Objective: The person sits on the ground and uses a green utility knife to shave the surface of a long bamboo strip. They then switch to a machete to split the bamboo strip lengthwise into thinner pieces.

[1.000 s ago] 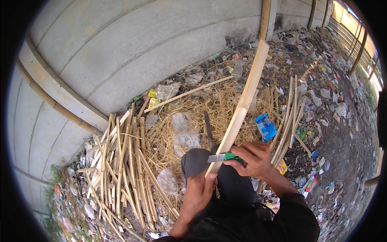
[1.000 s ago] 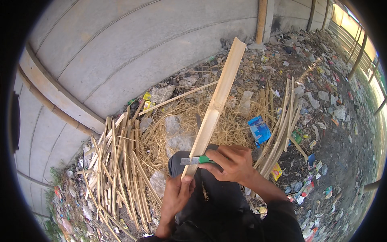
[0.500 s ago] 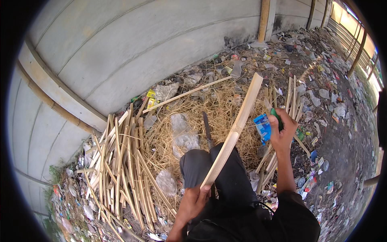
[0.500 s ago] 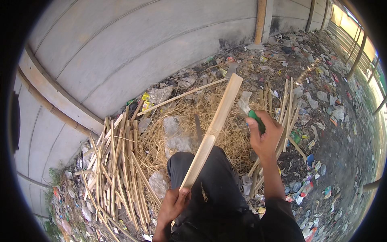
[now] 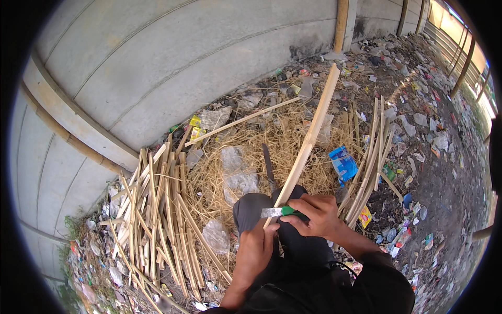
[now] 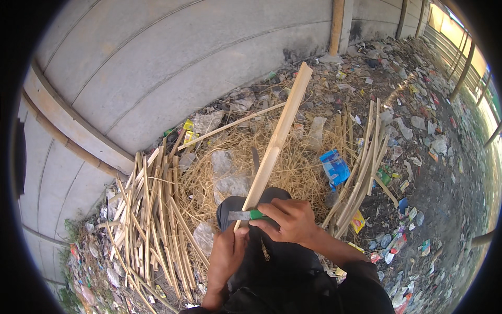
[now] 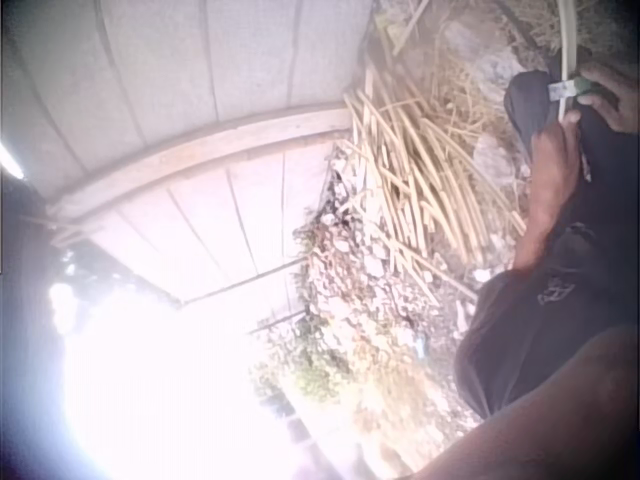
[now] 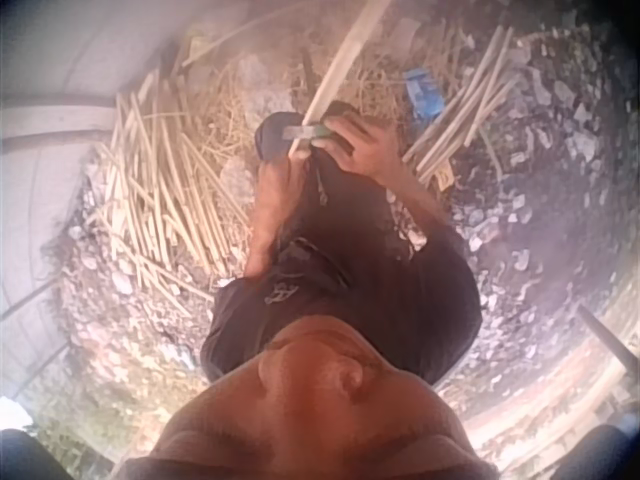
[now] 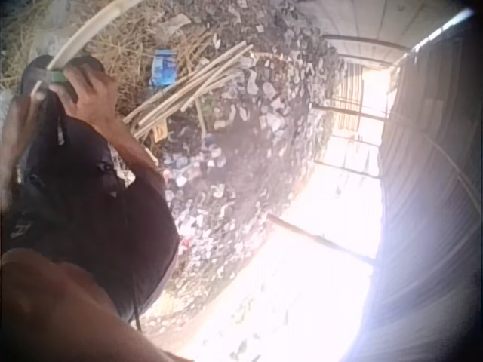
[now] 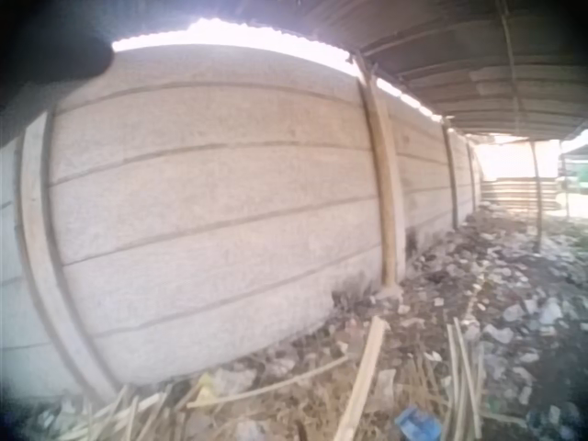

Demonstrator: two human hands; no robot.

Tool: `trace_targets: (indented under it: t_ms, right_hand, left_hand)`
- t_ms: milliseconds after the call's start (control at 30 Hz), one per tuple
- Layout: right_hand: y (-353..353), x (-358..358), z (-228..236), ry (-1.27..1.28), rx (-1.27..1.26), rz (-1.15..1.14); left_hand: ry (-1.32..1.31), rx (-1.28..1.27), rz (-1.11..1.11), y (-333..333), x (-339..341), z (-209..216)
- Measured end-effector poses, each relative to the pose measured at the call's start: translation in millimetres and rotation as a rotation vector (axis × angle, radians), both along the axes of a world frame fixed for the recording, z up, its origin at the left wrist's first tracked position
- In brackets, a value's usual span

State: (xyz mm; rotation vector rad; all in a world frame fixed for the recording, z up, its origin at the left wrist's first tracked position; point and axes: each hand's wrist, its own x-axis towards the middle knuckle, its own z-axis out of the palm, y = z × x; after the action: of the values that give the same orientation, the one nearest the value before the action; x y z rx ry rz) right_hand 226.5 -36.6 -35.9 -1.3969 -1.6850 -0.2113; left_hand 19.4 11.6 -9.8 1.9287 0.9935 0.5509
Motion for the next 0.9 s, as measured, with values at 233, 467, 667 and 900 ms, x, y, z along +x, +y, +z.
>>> trace_targets:
  t_ms: [233, 467, 667, 900]
  right_hand:
    - [-0.4, 2.6, 9.7, -0.022, 0.002, 0.004]
    - [0.6, 8.6, 15.4, -0.050, 0.032, -0.034]
    - [11.2, 42.6, 13.7, 0.058, 0.136, -0.213]
    - [15.2, 60.2, 10.0, 0.031, 0.137, -0.241]
  left_hand:
    - [0.022, 0.098, 0.026, -2.7, -0.8, 1.7]
    - [0.050, 0.078, 0.008, -5.5, -10.2, 1.3]
    - [0.082, 0.070, 0.015, -13.8, -19.4, -6.7]
    - [0.103, 0.069, 0.004, -17.5, -28.1, -10.7]
